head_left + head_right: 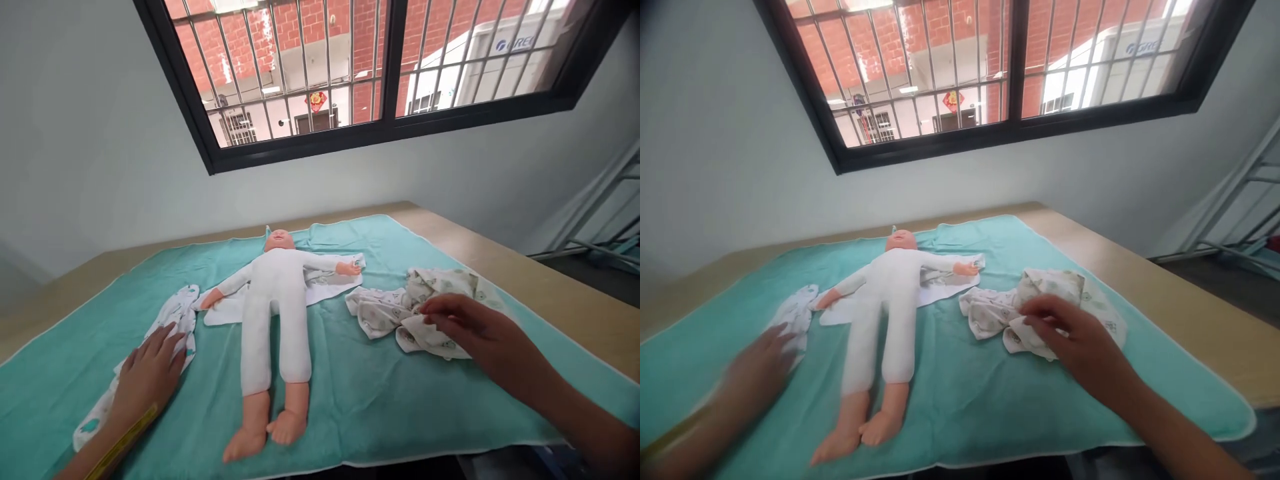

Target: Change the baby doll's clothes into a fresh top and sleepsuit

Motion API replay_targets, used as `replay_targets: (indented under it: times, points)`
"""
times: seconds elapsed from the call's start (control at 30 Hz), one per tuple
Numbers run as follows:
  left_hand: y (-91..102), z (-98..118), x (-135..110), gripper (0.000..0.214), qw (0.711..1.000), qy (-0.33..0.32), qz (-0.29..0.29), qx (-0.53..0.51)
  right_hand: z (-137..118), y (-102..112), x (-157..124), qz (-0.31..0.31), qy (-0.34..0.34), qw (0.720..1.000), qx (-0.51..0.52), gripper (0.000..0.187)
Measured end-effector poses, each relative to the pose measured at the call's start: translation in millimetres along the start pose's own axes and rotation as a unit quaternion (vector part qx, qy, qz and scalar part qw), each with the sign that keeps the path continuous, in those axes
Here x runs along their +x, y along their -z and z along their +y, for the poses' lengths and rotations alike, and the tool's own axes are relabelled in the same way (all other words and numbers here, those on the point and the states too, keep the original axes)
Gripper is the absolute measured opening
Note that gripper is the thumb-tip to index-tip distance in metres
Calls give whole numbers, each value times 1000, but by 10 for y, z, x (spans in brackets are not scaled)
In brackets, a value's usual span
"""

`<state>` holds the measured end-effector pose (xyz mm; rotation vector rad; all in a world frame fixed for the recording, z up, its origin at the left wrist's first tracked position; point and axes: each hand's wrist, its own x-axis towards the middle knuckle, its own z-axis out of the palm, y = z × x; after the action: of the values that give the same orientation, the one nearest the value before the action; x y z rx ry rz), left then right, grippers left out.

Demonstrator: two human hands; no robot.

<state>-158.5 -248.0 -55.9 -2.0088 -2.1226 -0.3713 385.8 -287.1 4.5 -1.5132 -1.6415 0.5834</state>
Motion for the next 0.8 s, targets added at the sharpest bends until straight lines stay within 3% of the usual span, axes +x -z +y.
replay_targets:
  times: [0.1,0.23,0.3,0.43,0.53,0.63,0.7,0.8]
  points:
    - [122,283,42,29,990,-88,100,-52,109,98,170,27,-9,999,-19,30]
    - [266,887,166,29,976,-152,72,-142,64,61,427,2,-17,1000,-21,32]
    - [272,1174,300,32,968,-119,27,-219,-59,-56,549,-53,0,999,-9,35]
    - [241,1580,573,44,928,56,-25,-369,-336,-489,850,-151,84,983,55,38]
    - [291,1730,587,53,874,160,-60,-456,-366,-887,1191,-141,106,984,31,38]
    - [346,1789,435,60,795,221,-119,-552,-236,-1236,1588,-115,122,985,-51,50]
    - [326,1806,332,64,739,227,-152,-615,-163,-1421,1840,-130,115,979,-111,57]
    - [226,1818,286,73,663,195,-170,-702,-220,-1626,2136,-200,119,958,-168,57]
